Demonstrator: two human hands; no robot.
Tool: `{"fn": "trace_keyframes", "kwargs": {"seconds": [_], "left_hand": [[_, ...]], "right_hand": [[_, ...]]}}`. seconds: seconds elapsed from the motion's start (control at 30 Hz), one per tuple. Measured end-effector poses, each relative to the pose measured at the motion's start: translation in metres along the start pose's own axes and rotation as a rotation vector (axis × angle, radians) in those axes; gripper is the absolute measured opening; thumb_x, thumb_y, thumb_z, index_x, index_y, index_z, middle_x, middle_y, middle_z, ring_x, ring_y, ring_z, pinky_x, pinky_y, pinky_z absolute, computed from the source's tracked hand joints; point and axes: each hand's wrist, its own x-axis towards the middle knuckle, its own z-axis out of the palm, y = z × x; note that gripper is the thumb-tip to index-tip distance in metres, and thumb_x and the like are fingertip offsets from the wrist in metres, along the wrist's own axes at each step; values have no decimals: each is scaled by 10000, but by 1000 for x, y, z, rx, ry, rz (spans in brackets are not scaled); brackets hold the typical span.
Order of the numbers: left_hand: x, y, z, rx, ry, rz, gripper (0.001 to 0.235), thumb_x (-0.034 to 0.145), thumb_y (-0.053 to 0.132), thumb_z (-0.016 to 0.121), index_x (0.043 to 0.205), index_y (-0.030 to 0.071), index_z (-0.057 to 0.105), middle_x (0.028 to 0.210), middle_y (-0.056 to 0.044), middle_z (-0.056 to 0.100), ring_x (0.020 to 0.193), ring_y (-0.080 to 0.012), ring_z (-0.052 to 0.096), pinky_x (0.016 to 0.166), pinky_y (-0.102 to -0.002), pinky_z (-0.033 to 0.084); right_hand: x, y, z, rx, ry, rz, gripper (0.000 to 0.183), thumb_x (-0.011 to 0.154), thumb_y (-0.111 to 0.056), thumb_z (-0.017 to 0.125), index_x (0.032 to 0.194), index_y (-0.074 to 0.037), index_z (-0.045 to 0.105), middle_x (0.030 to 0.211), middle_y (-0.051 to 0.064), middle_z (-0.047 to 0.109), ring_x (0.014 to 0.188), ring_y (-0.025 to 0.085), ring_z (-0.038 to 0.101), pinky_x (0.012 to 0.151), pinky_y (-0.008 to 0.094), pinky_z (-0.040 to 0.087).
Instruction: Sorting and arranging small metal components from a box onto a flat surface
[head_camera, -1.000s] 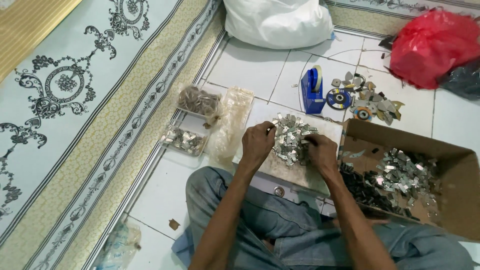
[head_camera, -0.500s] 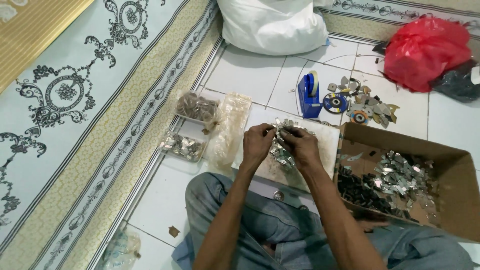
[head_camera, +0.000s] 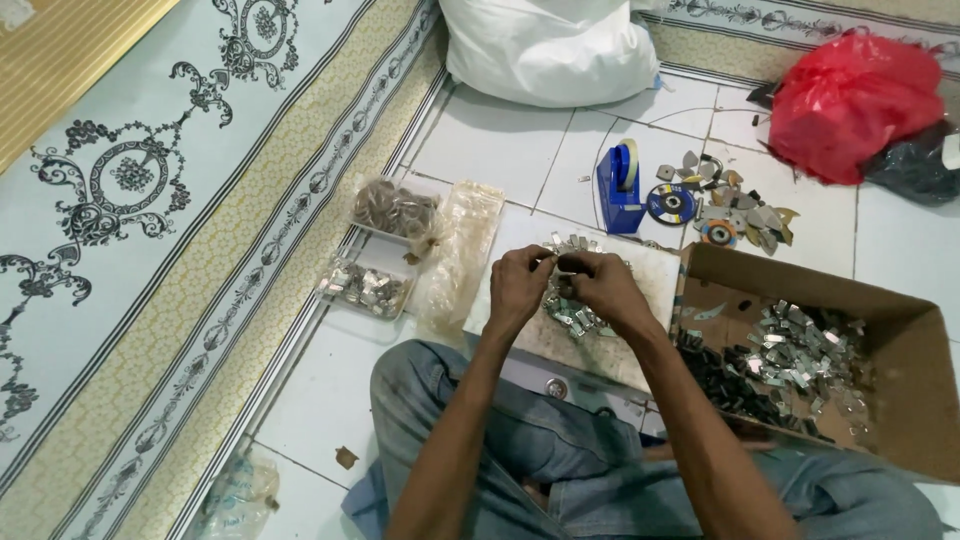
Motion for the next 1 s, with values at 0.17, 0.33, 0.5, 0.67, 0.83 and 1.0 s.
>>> {"fn": "trace_keyframes", "kwargs": {"seconds": [0.17,0.33,0.5,0.67,0.83,1.0], "left_hand": [[-4,3,0,-7,-2,4,207,908,260,690,1024,131,803,653,-84,723,700,-270,738,725,-396,556],[-1,-4,-1,-36,15,-19,217,894,287,689,1003,140,805,650,-85,716,675,-256,722,722,-398,547],[-1,-2,-2,8,54,-28,209,895,275,702,1000,129,809,623,-90,707,633,-250,707,689,-392,545],[-4,-6,7,-15,55,-47,231,872,296,710,997,132,816,603,-100,691,628,-257,686,676,-395,528],[-11,0,4,-36,47,-83,255,867,299,709,1008,115,814,605,-97,689,624,-243,675,684,-391,525],[-9,-1,3,14,26,-116,242,869,290,708,1020,139,820,647,-122,713,689,-301,712,707,-416,541]], "right_hand": [[-4,4,0,209,85,9,355,842,28,671,1190,3,734,1065,253,737,991,328,711,814,455,612],[-12,37,-32,205,209,-38,228,948,1,653,1162,17,730,1080,275,718,1010,344,717,787,469,635],[-17,133,-54,-594,42,185,666,802,-360,814,1314,31,646,1179,314,708,1137,508,670,945,652,547],[-18,162,-34,-635,71,69,588,851,-280,775,1330,-42,530,1225,301,595,1119,537,649,857,665,573],[-11,175,-30,-565,124,62,403,923,-180,667,1302,-72,583,1133,253,646,1105,507,667,864,598,572],[4,162,-29,-434,159,233,627,783,-514,789,1245,-119,639,1120,209,628,1111,470,660,894,600,559]]}}
